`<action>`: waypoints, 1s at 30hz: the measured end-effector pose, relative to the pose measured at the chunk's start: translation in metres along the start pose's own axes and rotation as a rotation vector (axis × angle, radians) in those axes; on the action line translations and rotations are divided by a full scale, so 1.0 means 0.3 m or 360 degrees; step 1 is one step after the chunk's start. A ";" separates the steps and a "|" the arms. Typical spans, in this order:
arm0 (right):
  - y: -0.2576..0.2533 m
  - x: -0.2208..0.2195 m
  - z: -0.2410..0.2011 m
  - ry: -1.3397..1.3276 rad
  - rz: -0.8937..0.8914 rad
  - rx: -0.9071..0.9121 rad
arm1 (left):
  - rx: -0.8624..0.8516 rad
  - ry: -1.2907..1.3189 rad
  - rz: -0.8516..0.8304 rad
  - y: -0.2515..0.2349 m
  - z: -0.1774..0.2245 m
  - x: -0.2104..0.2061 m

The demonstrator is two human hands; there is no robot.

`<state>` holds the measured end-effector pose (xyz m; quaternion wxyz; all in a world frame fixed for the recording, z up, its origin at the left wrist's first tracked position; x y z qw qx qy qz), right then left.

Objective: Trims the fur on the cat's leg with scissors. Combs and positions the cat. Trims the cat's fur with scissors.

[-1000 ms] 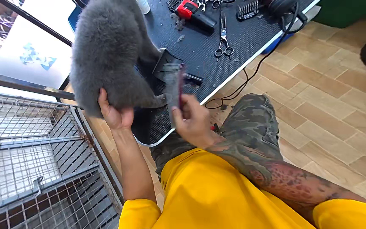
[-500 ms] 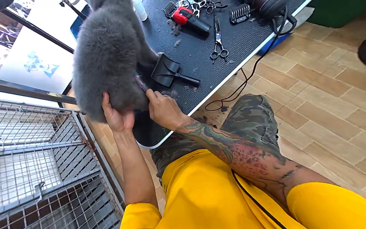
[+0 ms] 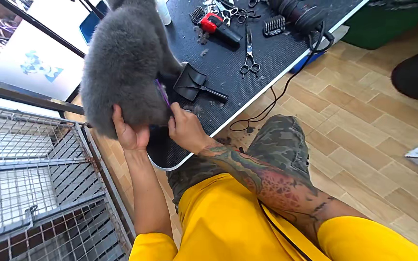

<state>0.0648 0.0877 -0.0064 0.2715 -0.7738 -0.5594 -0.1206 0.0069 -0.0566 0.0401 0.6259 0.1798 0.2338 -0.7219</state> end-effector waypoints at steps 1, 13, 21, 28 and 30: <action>-0.020 0.000 0.042 0.0014 -0.0151 -0.0140 | -0.0003 0.0002 0.0009 -0.002 0.007 0.002; -0.091 0.237 0.271 -0.0036 0.0025 -0.0055 | -0.0054 0.0014 -0.0038 -0.047 0.084 0.027; -0.129 0.130 0.081 0.0293 -0.0001 0.1121 | -0.0062 0.0034 -0.0330 -0.057 0.059 0.087; 0.104 0.011 0.031 0.0701 -0.0544 0.1544 | -0.0011 0.0038 -0.0291 -0.063 0.052 0.106; 0.125 0.047 0.001 0.0545 -0.0380 0.1652 | -0.0026 0.0058 -0.0324 -0.066 0.052 0.117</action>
Point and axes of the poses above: each hand's wrist, its own y-axis away from the middle knuckle, its own x-axis out of the back of the hand, z = x × y, the point moved 7 cm from there along -y, towards the middle knuckle, and after that the axes turned 3 degrees about z, right-handed, at the moved point
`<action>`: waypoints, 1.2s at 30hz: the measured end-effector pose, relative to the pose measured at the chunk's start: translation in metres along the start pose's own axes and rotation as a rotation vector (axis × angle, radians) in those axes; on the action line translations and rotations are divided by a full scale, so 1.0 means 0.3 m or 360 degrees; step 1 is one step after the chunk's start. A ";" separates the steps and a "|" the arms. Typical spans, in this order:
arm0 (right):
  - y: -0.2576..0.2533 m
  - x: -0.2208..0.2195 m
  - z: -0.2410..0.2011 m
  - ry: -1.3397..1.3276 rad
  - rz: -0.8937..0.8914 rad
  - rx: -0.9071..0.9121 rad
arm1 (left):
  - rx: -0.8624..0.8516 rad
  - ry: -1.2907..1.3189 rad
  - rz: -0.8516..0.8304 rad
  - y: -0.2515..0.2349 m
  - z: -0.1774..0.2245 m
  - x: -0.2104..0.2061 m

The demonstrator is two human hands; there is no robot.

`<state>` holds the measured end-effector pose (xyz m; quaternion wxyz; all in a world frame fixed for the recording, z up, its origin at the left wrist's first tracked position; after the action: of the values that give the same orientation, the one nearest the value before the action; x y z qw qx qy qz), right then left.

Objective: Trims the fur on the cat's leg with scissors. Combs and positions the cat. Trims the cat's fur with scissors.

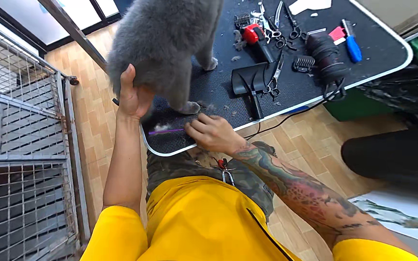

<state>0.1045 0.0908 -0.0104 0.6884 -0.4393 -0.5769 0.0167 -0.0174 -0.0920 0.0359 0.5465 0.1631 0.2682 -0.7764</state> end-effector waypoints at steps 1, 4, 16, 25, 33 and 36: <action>-0.015 0.035 0.018 0.0009 0.0156 -0.0078 | -0.0008 0.0011 -0.0011 -0.001 0.001 0.004; -0.065 0.064 0.108 0.0147 0.0199 -0.0438 | -0.0050 0.0011 -0.0049 -0.001 -0.001 0.021; -0.078 -0.021 0.012 -0.0022 0.0049 -0.0511 | -0.0152 -0.0132 0.0030 -0.014 0.033 0.038; 0.015 -0.034 -0.019 -0.0497 0.0345 -0.0386 | -0.0067 -0.0080 0.0235 -0.024 0.011 0.003; 0.070 0.050 0.144 -0.0748 0.1300 -0.1543 | -0.0004 -0.0145 0.0291 -0.050 -0.024 -0.038; -0.058 0.034 0.134 -0.0773 0.1047 -0.1384 | 0.0004 -0.0161 0.0271 -0.053 -0.043 -0.051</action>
<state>0.0669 0.1090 0.0064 0.2524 -0.8202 -0.5052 0.0913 -0.0274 -0.0685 0.0377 0.6233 0.1465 0.2245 -0.7346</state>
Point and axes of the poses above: each hand's wrist, its own y-axis away from the middle knuckle, its own x-axis out of the back of the hand, z = x × y, the point moved 7 cm from there along -y, towards the middle knuckle, and after that the axes turned 3 degrees about z, right-handed, at the moved point
